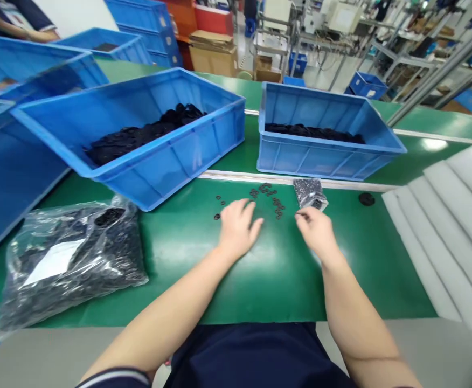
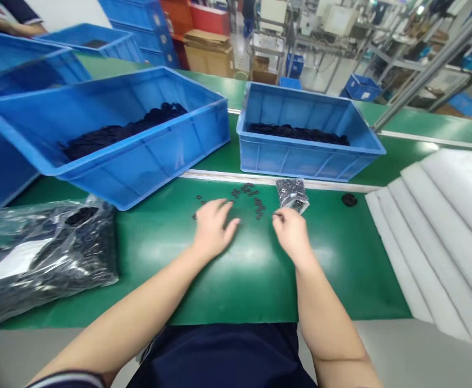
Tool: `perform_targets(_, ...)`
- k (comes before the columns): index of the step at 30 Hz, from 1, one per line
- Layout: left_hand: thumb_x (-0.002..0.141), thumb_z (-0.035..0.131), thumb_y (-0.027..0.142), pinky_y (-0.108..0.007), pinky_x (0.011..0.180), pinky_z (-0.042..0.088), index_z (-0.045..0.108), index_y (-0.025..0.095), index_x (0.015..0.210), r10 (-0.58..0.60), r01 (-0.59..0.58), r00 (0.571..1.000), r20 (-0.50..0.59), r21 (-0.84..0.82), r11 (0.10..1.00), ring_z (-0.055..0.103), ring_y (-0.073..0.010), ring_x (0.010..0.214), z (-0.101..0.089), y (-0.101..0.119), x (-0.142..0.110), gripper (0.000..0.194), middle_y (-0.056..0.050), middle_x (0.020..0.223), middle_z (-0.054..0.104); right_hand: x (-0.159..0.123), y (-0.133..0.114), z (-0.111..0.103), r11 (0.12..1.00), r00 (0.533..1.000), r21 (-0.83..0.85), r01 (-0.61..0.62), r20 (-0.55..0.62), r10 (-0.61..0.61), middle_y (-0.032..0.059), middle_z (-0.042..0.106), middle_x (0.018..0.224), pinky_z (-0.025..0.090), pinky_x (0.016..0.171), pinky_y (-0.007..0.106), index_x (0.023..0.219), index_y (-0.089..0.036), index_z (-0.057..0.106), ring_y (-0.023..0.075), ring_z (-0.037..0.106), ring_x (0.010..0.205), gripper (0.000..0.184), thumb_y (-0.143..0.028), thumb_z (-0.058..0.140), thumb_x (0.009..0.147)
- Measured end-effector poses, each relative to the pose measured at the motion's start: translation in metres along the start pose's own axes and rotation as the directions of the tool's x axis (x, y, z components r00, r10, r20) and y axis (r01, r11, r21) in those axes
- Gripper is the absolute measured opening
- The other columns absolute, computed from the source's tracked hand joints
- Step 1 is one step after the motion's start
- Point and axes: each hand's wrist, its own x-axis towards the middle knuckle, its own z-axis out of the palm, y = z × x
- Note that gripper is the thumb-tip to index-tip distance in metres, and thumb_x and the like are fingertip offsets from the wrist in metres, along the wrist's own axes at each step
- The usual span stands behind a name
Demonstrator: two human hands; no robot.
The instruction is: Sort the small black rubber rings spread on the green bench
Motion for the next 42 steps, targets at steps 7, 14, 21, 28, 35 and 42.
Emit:
perform_targets(7, 0.093, 0.055, 0.042, -0.047, 0.087, 0.047, 0.073, 0.018, 0.113, -0.183, 0.181, 0.980, 0.074, 0.026, 0.983, 0.058, -0.0310, 0.099, -0.026, -0.079, -0.010, 0.036, -0.014, 0.102, 0.062, -0.014, -0.043, 0.031, 0.989, 0.889, -0.108, 0.097, 0.456, -0.037, 0.0065, 0.069, 0.091, 0.046, 0.080, 0.028, 0.092, -0.018, 0.071, 0.0190, 0.063, 0.086, 0.013, -0.012, 0.060, 0.091)
perform_targets(14, 0.096, 0.050, 0.035, -0.036, 0.081, 0.051, 0.074, 0.018, 0.101, -0.102, 0.109, 0.991, 0.085, -0.087, 0.990, 0.061, -0.0241, 0.089, -0.010, -0.063, -0.014, 0.029, -0.009, 0.091, 0.063, -0.011, -0.030, 0.028, 0.996, 0.933, -0.067, 0.066, 0.358, -0.038, 0.0064, 0.068, 0.094, 0.048, 0.080, 0.028, 0.094, -0.018, 0.073, 0.0184, 0.064, 0.084, 0.014, -0.012, 0.061, 0.090)
perform_targets(21, 0.098, 0.048, 0.029, -0.039, 0.087, 0.053, 0.067, 0.017, 0.114, 0.058, -0.033, 0.991, 0.120, -0.200, 0.979, 0.064, -0.0243, 0.091, -0.006, -0.040, -0.019, 0.028, -0.009, 0.094, 0.068, -0.006, -0.021, 0.028, 0.998, 0.945, -0.016, 0.061, 0.322, -0.053, 0.0059, 0.071, 0.091, 0.049, 0.084, 0.030, 0.094, -0.018, 0.074, 0.0188, 0.065, 0.086, 0.017, -0.010, 0.059, 0.090)
perform_targets(28, 0.093, 0.059, 0.029, -0.040, 0.085, 0.053, 0.063, 0.015, 0.122, -0.038, 0.046, 0.998, 0.045, -0.205, 0.978, 0.064, -0.0243, 0.088, -0.008, -0.054, -0.014, 0.032, -0.007, 0.091, 0.067, -0.003, -0.014, 0.026, 0.999, 0.969, -0.038, 0.038, 0.244, -0.028, 0.0090, 0.072, 0.096, 0.050, 0.086, 0.032, 0.101, -0.016, 0.075, 0.0205, 0.066, 0.088, 0.022, -0.012, 0.057, 0.090)
perform_targets(35, 0.099, 0.053, 0.033, -0.038, 0.081, 0.050, 0.064, 0.017, 0.118, 0.343, -0.331, 0.939, 0.009, -0.241, 0.912, 0.061, -0.0239, 0.090, -0.018, 0.010, -0.038, 0.027, -0.011, 0.099, 0.067, -0.001, -0.011, 0.022, 1.000, 0.961, 0.002, 0.017, 0.277, -0.017, 0.0036, 0.067, 0.087, 0.048, 0.078, 0.029, 0.095, -0.019, 0.074, 0.0167, 0.063, 0.078, 0.013, -0.014, 0.064, 0.088)
perform_targets(42, 0.104, 0.038, 0.024, -0.034, 0.075, 0.048, 0.068, 0.020, 0.099, 0.482, -0.425, 0.783, 0.393, -0.227, 0.876, 0.056, -0.0194, 0.077, 0.001, 0.066, -0.053, 0.031, -0.005, 0.086, 0.061, -0.001, -0.014, 0.021, 0.998, 0.964, 0.006, 0.058, 0.261, -0.058, 0.0018, 0.066, 0.083, 0.047, 0.073, 0.026, 0.082, -0.020, 0.072, 0.0146, 0.059, 0.072, 0.015, -0.007, 0.064, 0.083)
